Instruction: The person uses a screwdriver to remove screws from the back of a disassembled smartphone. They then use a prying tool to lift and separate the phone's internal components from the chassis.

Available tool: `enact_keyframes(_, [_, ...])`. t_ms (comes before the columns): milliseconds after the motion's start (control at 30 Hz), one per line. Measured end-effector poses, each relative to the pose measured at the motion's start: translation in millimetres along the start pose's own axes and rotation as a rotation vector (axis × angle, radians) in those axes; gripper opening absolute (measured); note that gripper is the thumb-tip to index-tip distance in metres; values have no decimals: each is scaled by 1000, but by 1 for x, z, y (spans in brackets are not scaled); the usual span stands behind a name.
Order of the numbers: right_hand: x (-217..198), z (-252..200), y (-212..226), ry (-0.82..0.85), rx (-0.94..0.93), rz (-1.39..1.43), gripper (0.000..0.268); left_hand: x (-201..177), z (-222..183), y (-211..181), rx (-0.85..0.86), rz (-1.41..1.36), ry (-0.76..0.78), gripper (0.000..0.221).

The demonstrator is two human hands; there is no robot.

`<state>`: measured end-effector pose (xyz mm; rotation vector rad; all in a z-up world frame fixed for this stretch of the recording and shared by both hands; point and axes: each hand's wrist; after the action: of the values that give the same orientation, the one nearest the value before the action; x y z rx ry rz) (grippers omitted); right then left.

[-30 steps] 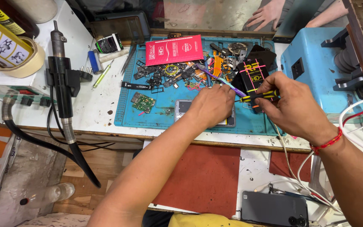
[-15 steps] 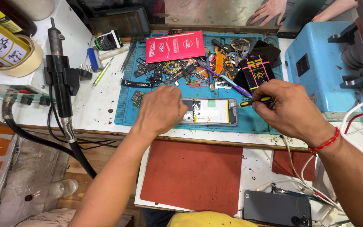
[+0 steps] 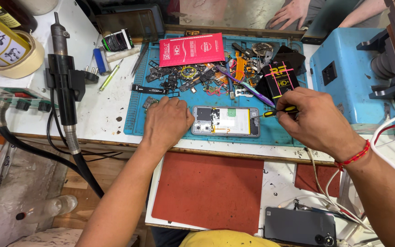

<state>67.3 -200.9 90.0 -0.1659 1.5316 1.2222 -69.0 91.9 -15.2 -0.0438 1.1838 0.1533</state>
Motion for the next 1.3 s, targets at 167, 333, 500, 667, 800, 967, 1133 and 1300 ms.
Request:
enact_keyframes(167, [0, 13, 13, 169, 153, -297, 27, -1, -1, 1, 2, -19, -51, 18])
enact_keyframes(333, [2, 54, 14, 432, -168, -345, 18, -1, -5, -2, -1, -101, -126, 16])
enact_keyframes(500, [2, 71, 15, 583, -37, -473, 20, -2, -11, -2, -38, -129, -166, 16])
enact_keyframes(667, [-3, 76, 11, 576, -307, -356, 17, -3, -7, 1, -80, -154, -173, 17])
enact_keyframes(800, [-2, 71, 2, 551, -12, -419, 39, -7, -14, 0, -95, -177, -161, 15])
enact_keyframes(967, [-9, 65, 8, 442, -259, -223, 23, -13, -6, 2, -112, -222, -164, 12])
enact_keyframes(1133, [-2, 55, 12, 421, 29, -269, 27, -11, -12, 3, -123, -302, -244, 19])
enact_keyframes(1300, [-3, 56, 16, 339, 156, -332, 44, -21, -21, 3, -166, -379, -391, 31])
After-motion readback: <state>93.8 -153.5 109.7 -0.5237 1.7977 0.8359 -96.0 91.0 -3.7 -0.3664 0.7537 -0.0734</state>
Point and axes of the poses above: each hand's wrist, its own z-axis towards the middle knuckle, its own x-axis out of the palm, y = z × x, and after that the axes turned 10 degrees about z, right-handed
